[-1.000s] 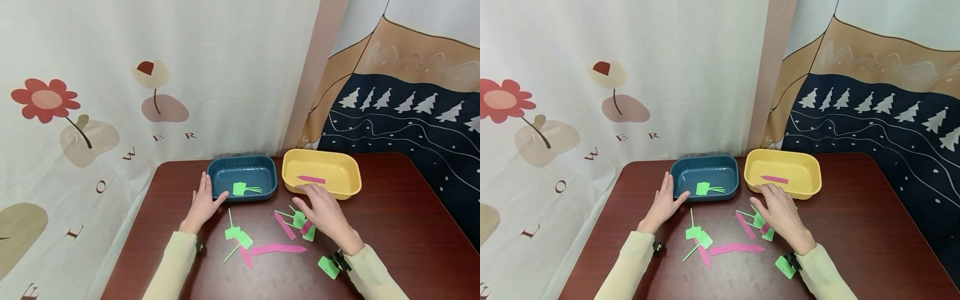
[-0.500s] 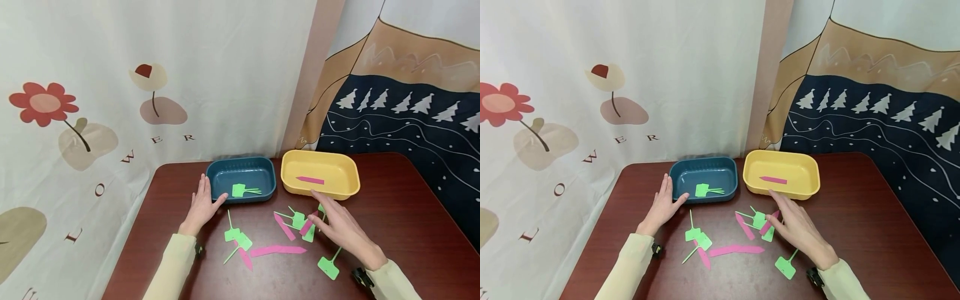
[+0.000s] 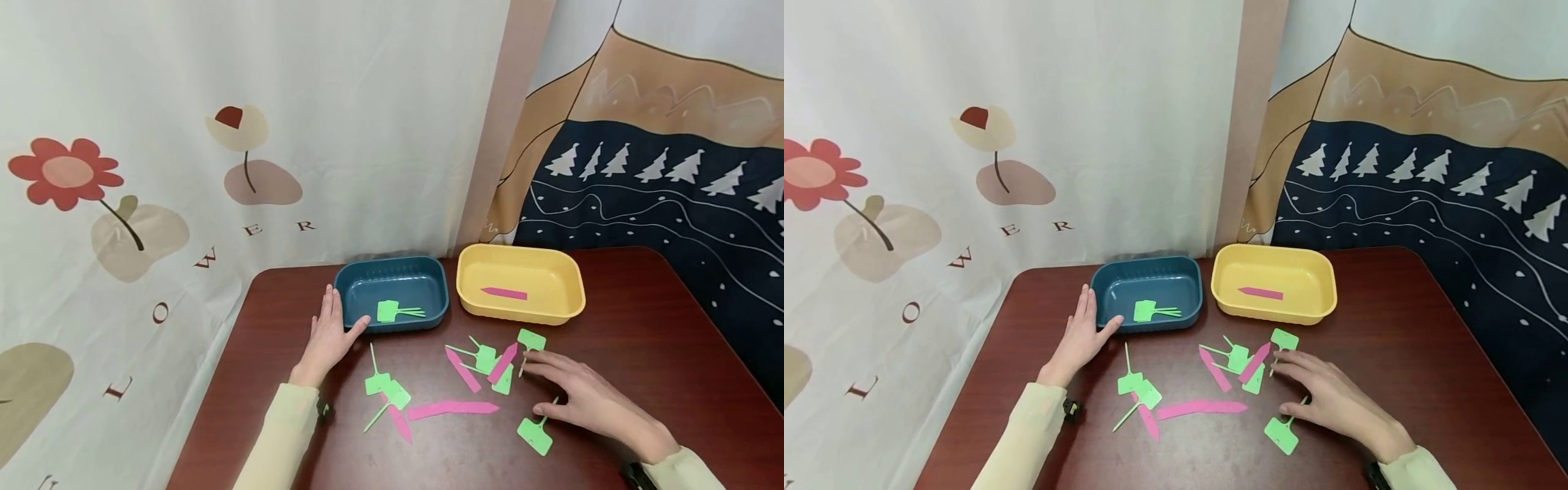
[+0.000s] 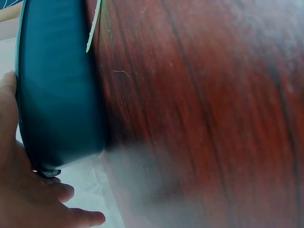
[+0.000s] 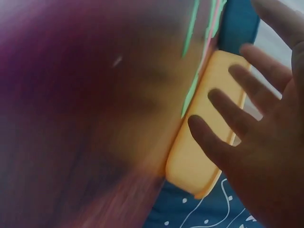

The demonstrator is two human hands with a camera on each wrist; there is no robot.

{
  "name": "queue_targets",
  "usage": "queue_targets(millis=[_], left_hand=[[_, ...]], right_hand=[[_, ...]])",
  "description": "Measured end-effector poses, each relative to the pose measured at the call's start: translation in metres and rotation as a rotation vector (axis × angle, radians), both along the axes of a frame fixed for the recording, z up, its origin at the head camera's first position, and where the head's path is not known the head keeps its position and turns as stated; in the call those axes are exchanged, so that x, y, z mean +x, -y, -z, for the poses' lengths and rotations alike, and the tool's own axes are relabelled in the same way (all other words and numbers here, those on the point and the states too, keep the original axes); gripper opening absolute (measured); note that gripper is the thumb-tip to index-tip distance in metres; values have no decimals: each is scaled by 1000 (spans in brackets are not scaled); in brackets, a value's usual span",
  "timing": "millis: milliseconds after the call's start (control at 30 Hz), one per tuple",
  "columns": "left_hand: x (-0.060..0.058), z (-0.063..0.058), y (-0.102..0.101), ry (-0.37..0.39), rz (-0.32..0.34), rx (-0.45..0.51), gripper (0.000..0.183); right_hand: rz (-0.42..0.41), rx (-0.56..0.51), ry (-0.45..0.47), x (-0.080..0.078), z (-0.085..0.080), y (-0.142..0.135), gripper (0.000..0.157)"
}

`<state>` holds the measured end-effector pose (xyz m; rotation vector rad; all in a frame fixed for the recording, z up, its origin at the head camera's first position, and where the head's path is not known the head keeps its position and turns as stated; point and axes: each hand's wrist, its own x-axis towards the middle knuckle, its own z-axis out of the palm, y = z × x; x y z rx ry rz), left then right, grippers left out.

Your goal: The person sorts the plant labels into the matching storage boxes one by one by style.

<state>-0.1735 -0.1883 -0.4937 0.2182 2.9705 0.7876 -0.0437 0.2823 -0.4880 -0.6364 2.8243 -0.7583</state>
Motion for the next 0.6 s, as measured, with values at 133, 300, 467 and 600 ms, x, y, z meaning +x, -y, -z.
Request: queue_targets(millis=[133,300,467,600], left_hand=[[-1,0,0,9,0,-4,110],[-1,0,1,10,3,-11,110],[0,0,0,2,3,-9,111],[0,-1,0,5,1,-1,110]], right_hand=[[-81,36,-56,5,5,-10,47],[-147,32,-168,10,15,-16,34],[-149,35,-130,10,17,-19,32],[-145,25,-122,9,20,-20,34]])
